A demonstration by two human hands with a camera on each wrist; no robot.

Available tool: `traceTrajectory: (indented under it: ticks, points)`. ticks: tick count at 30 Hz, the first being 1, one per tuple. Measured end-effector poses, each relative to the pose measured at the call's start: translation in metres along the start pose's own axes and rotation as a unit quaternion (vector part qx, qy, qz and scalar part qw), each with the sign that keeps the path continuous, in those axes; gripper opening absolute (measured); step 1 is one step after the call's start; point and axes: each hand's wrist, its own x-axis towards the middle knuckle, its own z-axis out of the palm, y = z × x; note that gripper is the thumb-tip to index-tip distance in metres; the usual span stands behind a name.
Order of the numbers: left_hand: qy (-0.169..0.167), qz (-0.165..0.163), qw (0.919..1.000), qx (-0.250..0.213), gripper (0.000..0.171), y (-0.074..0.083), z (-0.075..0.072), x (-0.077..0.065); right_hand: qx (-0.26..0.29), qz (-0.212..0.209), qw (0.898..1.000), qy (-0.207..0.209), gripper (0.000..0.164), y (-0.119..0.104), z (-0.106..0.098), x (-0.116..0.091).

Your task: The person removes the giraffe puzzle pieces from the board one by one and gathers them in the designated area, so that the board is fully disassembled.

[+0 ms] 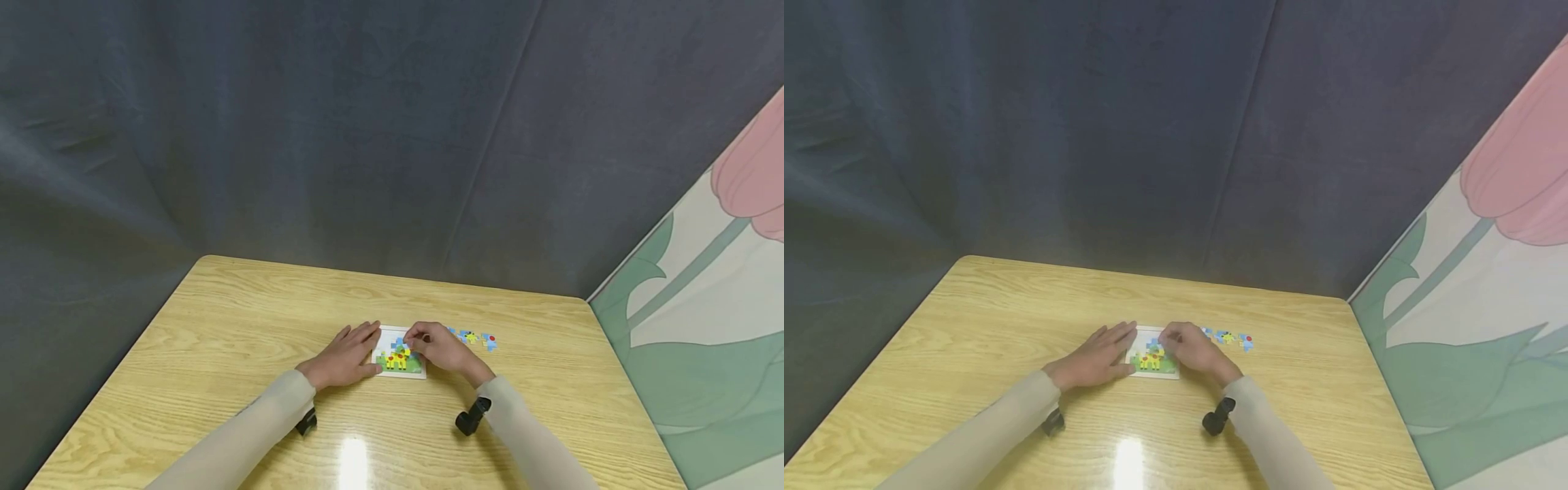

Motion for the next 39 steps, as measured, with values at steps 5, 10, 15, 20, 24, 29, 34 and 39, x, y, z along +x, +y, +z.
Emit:
traceTrajectory:
  ticks: [5,10,15,20,24,29,34,39]
  points:
    - [-0.007,0.005,0.9999,-0.005,0.082,0.004,-0.006,-0.002,0.0,0.007,1.0,0.006,0.016,0.004,-0.003,-0.004]
    - [-0.015,0.003,0.9999,0.0,0.088,0.007,-0.009,-0.004,-0.01,0.013,1.0,0.011,0.016,0.007,-0.007,-0.008]
    - [-0.02,0.002,0.9998,0.0,0.092,0.005,-0.008,-0.004,-0.005,0.014,1.0,0.013,0.015,0.01,-0.011,-0.012]
    - [-0.022,-0.001,0.9997,-0.001,0.092,0.005,-0.008,-0.005,-0.003,0.013,1.0,0.015,0.016,0.016,-0.015,-0.016]
    - [-0.023,0.0,0.9997,0.002,0.091,0.007,-0.009,-0.006,-0.002,0.013,1.0,0.016,0.016,0.019,-0.018,-0.021]
    - [-0.025,0.001,0.9997,0.002,0.092,0.008,-0.01,-0.007,-0.016,0.013,1.0,0.021,0.016,0.023,-0.022,-0.029]
    - [-0.029,0.001,0.9995,0.01,0.092,0.007,-0.009,-0.006,-0.04,0.016,0.999,0.028,0.013,0.027,-0.026,-0.035]
    - [-0.034,0.001,0.9993,0.014,0.09,0.007,-0.011,-0.006,-0.053,0.031,0.997,0.038,0.011,0.03,-0.029,-0.039]
